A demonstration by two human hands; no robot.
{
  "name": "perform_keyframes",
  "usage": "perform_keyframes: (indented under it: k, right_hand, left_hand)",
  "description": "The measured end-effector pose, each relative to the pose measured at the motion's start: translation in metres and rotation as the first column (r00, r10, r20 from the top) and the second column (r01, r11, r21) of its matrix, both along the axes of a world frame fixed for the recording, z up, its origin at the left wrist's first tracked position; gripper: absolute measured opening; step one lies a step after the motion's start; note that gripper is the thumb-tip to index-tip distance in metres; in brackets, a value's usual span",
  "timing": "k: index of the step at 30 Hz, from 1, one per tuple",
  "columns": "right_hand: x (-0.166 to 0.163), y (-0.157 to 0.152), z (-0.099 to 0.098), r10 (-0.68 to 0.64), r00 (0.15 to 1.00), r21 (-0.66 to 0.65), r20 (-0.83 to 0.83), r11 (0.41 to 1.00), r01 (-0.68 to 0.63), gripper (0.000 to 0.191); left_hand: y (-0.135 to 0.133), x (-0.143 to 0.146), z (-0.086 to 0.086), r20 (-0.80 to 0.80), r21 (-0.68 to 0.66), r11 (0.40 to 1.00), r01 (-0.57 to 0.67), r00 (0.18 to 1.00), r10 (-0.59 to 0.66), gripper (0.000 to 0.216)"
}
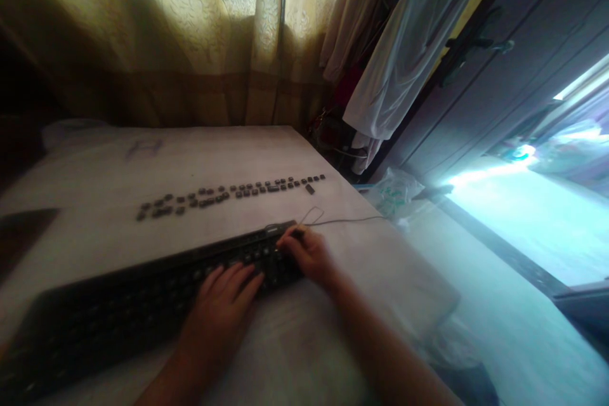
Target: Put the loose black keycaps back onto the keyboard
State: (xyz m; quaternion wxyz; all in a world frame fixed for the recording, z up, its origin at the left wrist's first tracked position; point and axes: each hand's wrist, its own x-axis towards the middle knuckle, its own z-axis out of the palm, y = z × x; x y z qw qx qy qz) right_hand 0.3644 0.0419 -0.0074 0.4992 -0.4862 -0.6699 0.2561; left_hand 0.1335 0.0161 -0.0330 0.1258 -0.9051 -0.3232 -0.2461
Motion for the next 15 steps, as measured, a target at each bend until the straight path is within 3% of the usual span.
perform_keyframes:
  k: [3, 9, 15]
  right_hand:
    - [0.002, -0.003, 0.000, -0.018, 0.999, -0.016, 0.041, 1.000, 0.019, 0.012]
    - [0.004, -0.001, 0.001, 0.087, 0.977, -0.015, 0.195, 0.996, -0.086, 0.011]
    - [0.003, 0.006, 0.011, 0.214, 0.887, -0.045, 0.409, 0.976, -0.215, 0.007]
  left_hand:
    - [0.000, 0.000, -0.001, 0.011, -0.010, 1.000, -0.004, 1.000, 0.004, 0.034]
    - [-0.001, 0.001, -0.003, 0.040, -0.036, 0.999, -0.002, 0.999, 0.003, 0.034]
    - [-0.001, 0.001, 0.000, 0.010, -0.021, 1.000, -0.007, 1.000, 0.007, 0.035]
